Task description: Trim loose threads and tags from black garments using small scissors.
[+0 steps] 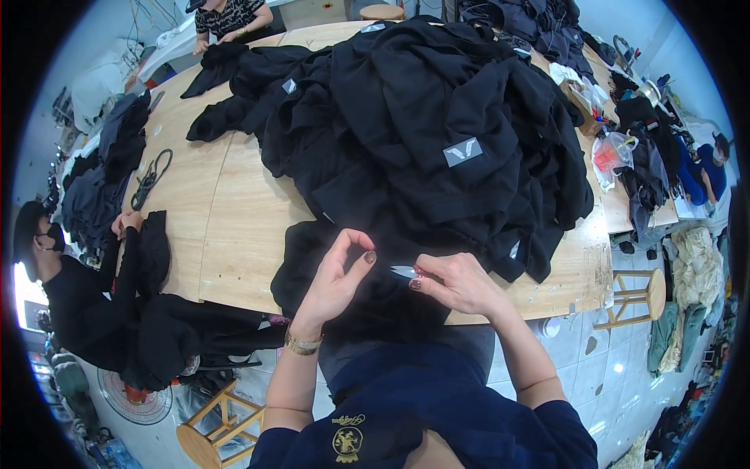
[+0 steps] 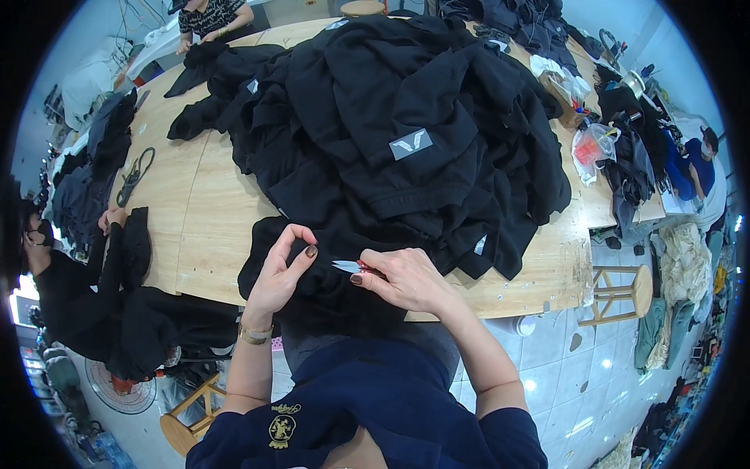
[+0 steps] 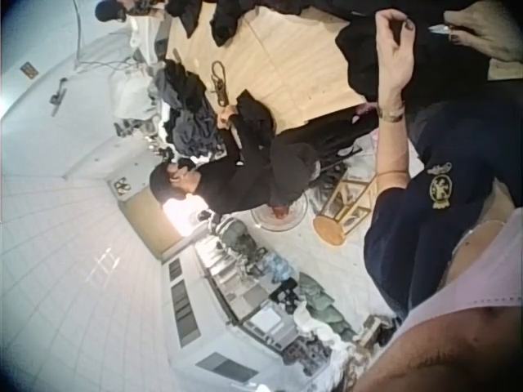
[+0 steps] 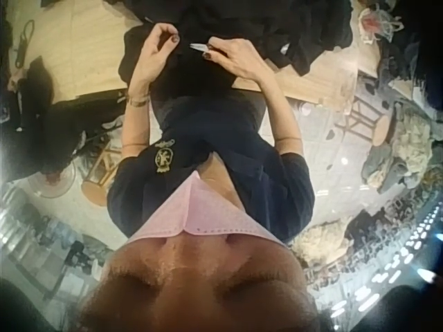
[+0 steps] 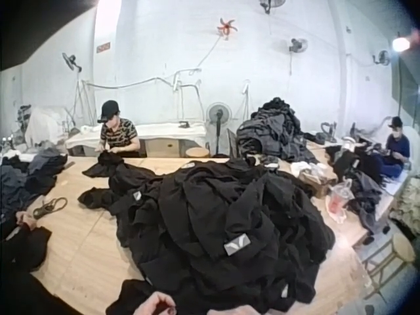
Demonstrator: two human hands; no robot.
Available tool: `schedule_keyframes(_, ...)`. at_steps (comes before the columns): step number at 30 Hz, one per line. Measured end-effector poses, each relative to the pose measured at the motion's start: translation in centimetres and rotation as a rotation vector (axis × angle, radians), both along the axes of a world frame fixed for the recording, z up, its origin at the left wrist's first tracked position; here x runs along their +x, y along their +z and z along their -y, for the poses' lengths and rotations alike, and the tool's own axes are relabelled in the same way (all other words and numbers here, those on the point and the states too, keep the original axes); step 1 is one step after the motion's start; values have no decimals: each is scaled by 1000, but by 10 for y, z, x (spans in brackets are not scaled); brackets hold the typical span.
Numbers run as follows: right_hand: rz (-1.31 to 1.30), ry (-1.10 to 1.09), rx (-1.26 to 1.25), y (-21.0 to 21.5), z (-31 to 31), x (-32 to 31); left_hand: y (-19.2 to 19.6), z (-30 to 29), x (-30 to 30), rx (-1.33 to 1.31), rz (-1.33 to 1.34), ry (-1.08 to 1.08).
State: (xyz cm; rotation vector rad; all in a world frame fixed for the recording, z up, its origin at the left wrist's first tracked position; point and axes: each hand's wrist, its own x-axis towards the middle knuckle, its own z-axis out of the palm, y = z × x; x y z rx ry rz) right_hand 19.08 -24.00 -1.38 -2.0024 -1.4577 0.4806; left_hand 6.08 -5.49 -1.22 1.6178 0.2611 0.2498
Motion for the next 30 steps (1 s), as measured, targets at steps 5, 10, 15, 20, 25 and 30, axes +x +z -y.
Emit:
schedule_keyframes(5,-12,21,-26,5,-1,1,3,1,0,32,9,-14)
schedule_keyframes(10,2,34,-48,9,-4,1,1,1,0,26,-5,-28)
schedule_keyframes(15,51,20,12,3,-4,4,1,1,0,61,-3,-5)
schedule_keyframes(20,25,41,-16,7,-4,5,3,1,-1,-17,-53,61)
schedule_keyframes(25,1,78,-37,9,-7,5,3,-1,0,50,-51,86)
schedule_keyframes(30,14,98,-38,12,-9,6,13,2,2,110,-112,77)
